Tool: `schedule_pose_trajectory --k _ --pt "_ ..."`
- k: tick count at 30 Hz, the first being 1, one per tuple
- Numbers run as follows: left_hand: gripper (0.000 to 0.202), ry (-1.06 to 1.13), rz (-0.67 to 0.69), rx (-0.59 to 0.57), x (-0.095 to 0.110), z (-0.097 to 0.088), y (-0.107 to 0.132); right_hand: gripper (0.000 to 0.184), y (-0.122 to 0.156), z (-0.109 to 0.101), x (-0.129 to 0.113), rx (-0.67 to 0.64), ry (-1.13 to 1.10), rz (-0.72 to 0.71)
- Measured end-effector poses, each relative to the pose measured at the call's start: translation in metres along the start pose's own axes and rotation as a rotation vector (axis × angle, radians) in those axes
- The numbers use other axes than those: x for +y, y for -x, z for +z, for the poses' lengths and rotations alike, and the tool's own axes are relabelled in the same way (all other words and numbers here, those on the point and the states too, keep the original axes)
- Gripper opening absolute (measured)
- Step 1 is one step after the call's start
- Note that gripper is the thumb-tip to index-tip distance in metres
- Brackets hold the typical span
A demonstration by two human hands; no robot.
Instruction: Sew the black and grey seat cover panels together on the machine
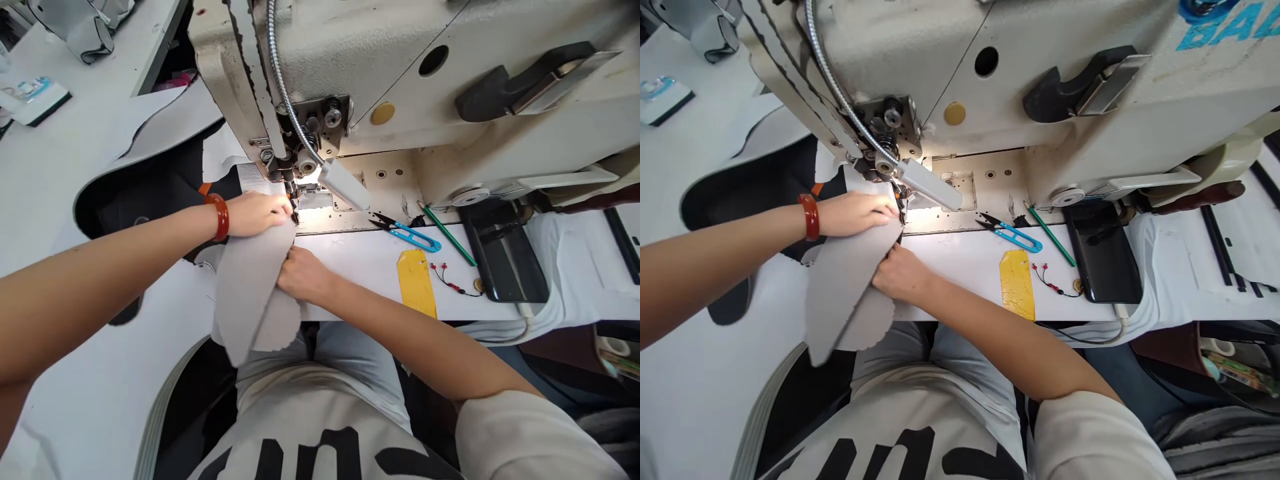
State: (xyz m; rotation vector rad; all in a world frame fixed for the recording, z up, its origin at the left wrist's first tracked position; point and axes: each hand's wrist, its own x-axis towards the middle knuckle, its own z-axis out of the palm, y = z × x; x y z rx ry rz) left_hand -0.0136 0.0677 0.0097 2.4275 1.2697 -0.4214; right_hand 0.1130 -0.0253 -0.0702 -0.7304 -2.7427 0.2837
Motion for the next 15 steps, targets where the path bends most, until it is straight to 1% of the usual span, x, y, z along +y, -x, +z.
schedule_pose_trajectory --k 2,4,5,6,7,8,10,11,13,15 --pt "0.041 -0.1 0.065 -0.025 0.001 0.01 0.014 0.033 0.023 0.003 0.009 0.007 -0.062 0.0" --pt "0.041 -0.218 0.085 0.023 0.006 0.025 0.025 0.035 0.049 -0.001 0.02 0.055 -0.155 -0.028" --pt "0.041 -0.258 0.082 0.062 0.009 0.034 0.029 0.036 0.062 -0.005 0.026 0.093 -0.196 -0.013" --pt "0.04 -0.287 0.08 0.103 0.013 0.041 0.031 0.037 0.071 -0.011 0.032 0.131 -0.234 0.054" --pt "0.04 -0.31 0.079 0.14 0.016 0.048 0.033 0.038 0.077 -0.018 0.037 0.16 -0.259 0.18" --pt "0.041 -0.327 0.078 0.176 0.02 0.054 0.034 0.039 0.078 -0.024 0.043 0.177 -0.262 0.343" --pt "0.043 -0.349 0.079 0.244 0.025 0.063 0.034 0.039 0.065 -0.035 0.05 0.201 -0.226 0.649" --pt "0.045 -0.355 0.079 0.277 0.027 0.066 0.034 0.038 0.051 -0.038 0.051 0.203 -0.185 0.74" --pt "0.045 -0.356 0.074 0.332 0.028 0.07 0.034 0.04 0.019 -0.036 0.05 0.182 -0.066 0.788" --pt "0.039 -0.343 0.067 0.369 0.028 0.071 0.034 0.04 -0.008 -0.028 0.046 0.162 0.057 0.796"
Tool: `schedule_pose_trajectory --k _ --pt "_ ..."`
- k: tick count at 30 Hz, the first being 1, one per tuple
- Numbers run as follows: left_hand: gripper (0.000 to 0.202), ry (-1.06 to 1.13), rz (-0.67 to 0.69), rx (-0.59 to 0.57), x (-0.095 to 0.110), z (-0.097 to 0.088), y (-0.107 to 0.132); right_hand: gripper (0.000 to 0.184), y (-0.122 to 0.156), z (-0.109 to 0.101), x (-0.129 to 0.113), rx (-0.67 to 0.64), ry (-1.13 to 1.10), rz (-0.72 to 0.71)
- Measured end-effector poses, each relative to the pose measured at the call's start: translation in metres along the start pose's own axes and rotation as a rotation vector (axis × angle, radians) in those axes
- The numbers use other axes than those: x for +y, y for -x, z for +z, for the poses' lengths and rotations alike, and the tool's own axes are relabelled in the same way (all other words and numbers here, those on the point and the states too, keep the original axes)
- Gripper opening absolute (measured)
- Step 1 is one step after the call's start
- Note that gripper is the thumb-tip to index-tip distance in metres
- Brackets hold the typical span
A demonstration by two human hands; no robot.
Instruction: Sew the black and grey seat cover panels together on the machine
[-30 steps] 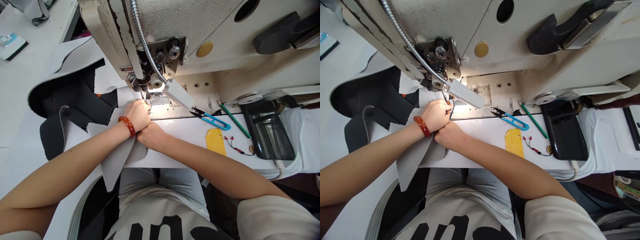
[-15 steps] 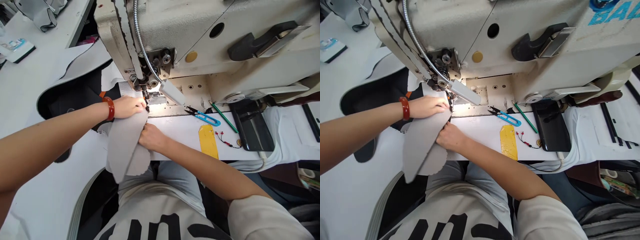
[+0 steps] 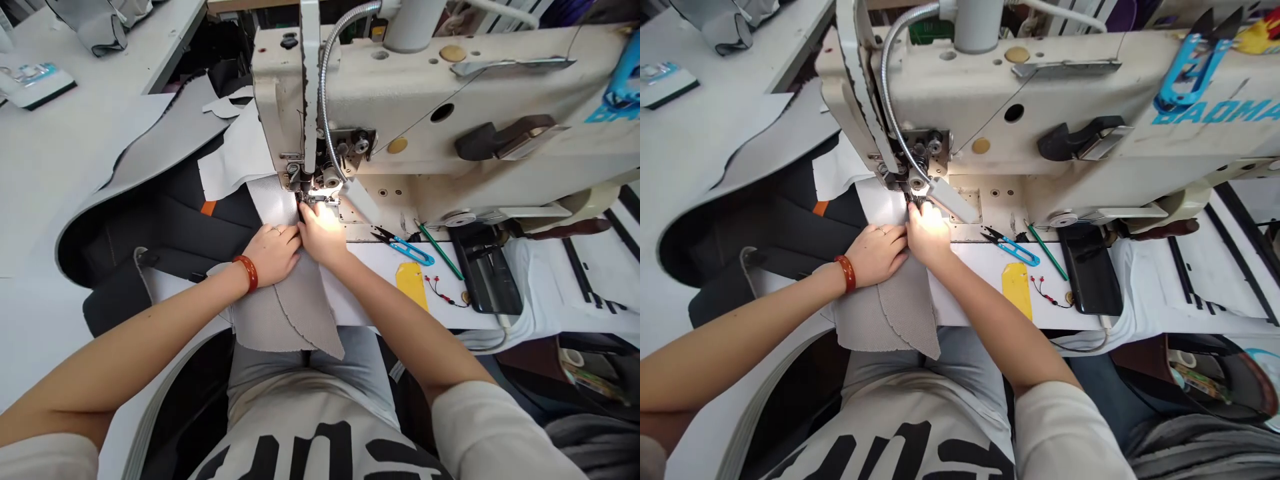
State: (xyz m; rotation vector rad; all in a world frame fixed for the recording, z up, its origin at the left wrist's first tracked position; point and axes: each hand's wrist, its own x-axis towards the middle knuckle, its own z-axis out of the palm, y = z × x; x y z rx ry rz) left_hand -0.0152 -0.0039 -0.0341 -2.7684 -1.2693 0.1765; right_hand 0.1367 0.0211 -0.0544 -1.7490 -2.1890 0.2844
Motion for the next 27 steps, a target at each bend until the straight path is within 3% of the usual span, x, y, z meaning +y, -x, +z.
schedule_pose_trajectory --k 4,8,15,20,27 --pt "0.026 0.058 -0.066 0.053 0.0 0.002 -0.001 0.034 -0.001 0.022 -0.011 0.108 0.122 -0.053" --pt "0.032 0.127 -0.124 0.104 0.002 0.005 -0.004 0.029 0.01 0.027 -0.002 0.169 0.132 -0.113" --pt "0.029 0.169 -0.119 0.103 0.001 0.009 -0.003 0.033 0.008 0.025 -0.002 0.042 0.019 0.013" --pt "0.025 0.155 -0.119 0.193 0.004 0.011 -0.002 0.039 0.007 0.023 -0.001 0.008 -0.022 0.023" --pt "0.05 0.15 -0.188 0.116 0.006 0.006 -0.007 0.045 0.003 0.013 -0.009 -0.094 0.134 -0.028"
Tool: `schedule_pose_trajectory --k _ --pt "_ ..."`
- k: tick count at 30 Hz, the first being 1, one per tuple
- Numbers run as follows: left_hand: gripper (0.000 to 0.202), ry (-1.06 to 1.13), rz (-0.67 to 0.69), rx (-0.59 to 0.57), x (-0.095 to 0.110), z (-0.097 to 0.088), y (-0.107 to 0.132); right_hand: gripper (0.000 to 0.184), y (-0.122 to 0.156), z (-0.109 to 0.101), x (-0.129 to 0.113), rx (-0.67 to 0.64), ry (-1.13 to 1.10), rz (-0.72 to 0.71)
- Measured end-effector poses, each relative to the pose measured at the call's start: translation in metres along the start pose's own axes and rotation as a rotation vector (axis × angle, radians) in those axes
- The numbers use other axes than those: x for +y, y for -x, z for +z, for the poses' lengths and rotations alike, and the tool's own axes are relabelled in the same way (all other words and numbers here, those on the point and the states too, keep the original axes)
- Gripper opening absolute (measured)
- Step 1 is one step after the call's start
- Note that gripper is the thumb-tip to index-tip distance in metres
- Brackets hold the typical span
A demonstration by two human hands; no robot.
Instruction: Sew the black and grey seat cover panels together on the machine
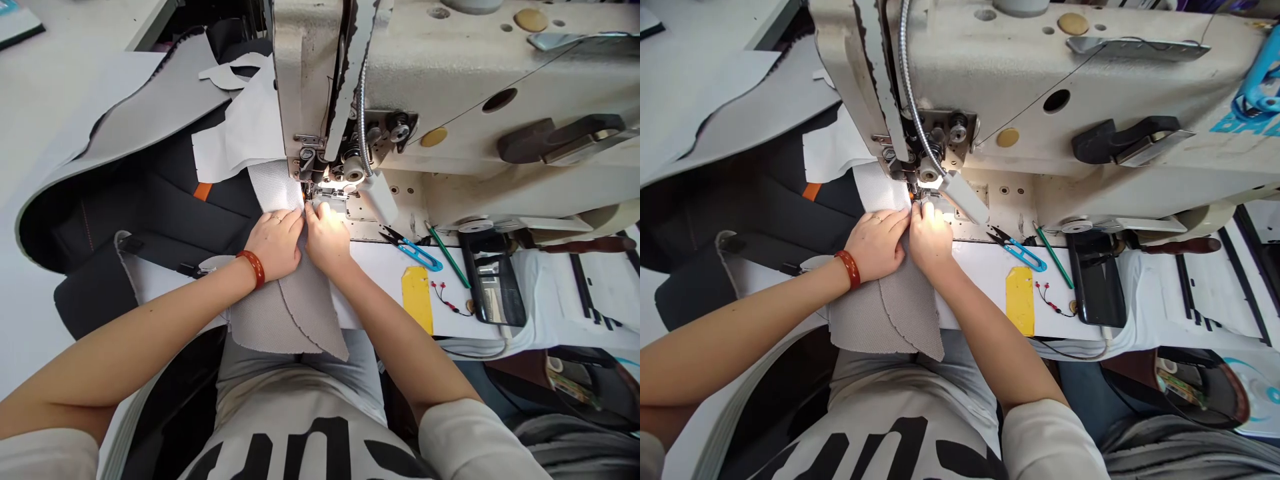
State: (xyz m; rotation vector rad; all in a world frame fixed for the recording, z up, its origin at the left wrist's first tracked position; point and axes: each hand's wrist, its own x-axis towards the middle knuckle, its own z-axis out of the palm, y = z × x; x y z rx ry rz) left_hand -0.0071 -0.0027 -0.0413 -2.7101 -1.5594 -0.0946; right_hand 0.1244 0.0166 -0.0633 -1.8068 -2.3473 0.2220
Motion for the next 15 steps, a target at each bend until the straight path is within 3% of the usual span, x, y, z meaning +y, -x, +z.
schedule_pose_trajectory --k 11,15 --pt "0.054 0.009 -0.022 -0.025 -0.003 0.003 -0.024 0.039 -0.007 0.001 0.006 0.06 -0.005 -0.022" --pt "0.057 -0.003 -0.024 -0.085 -0.01 -0.009 -0.026 0.039 -0.007 0.002 0.007 0.074 -0.01 -0.034"
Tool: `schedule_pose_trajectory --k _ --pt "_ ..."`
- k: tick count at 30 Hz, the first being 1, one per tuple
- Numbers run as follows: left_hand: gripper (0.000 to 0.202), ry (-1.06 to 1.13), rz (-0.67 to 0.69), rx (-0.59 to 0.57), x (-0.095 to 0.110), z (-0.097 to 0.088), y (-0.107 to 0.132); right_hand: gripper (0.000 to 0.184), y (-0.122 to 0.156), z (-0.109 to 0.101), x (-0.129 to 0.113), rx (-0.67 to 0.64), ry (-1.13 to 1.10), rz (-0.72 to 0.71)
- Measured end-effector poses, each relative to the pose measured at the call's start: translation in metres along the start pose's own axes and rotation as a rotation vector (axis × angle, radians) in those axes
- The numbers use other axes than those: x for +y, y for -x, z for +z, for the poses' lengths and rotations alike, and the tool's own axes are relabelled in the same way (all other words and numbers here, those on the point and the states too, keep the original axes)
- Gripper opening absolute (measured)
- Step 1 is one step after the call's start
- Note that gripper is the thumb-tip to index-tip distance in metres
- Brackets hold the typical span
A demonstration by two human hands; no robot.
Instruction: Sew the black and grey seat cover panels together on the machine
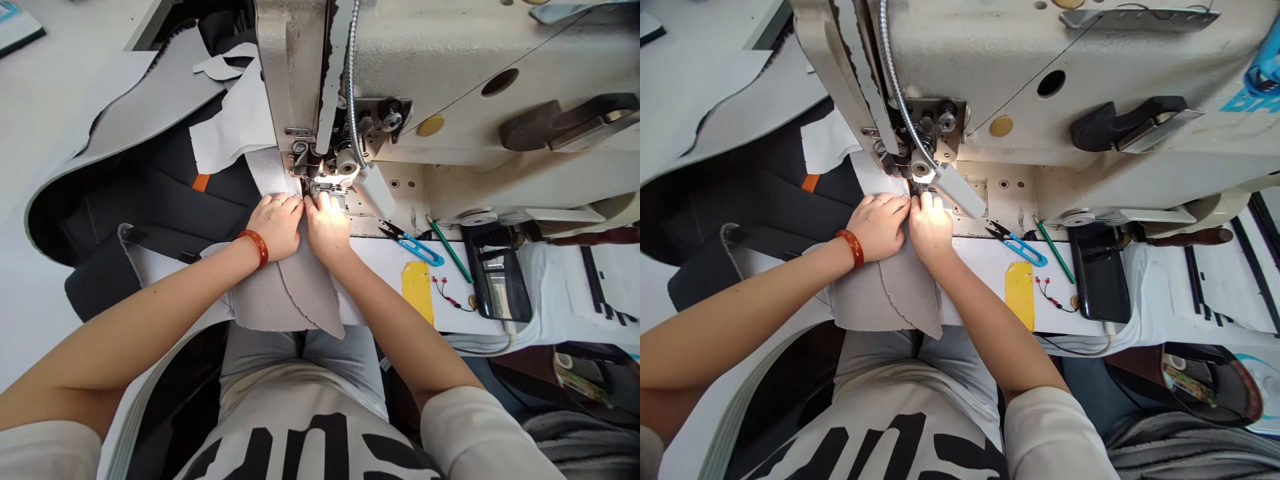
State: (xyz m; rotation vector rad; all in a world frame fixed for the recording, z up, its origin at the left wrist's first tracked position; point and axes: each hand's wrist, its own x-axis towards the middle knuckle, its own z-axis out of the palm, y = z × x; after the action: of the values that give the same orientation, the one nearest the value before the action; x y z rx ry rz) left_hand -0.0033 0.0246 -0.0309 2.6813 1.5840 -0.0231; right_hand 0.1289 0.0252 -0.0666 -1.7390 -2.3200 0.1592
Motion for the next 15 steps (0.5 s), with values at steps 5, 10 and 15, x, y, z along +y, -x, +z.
schedule_pose_trajectory --k 5,10,15 --pt "0.079 0.036 0.29 -0.475 -0.023 -0.036 0.012 0.042 0.025 -0.006 0.026 0.032 -0.067 -0.05" --pt "0.069 0.055 0.252 -0.353 -0.015 -0.041 0.017 0.034 0.077 -0.013 0.068 0.081 -0.185 -0.133" --pt "0.033 0.474 -0.117 0.045 -0.032 -0.025 0.012 0.04 0.076 -0.003 0.076 0.09 -0.308 -0.344"
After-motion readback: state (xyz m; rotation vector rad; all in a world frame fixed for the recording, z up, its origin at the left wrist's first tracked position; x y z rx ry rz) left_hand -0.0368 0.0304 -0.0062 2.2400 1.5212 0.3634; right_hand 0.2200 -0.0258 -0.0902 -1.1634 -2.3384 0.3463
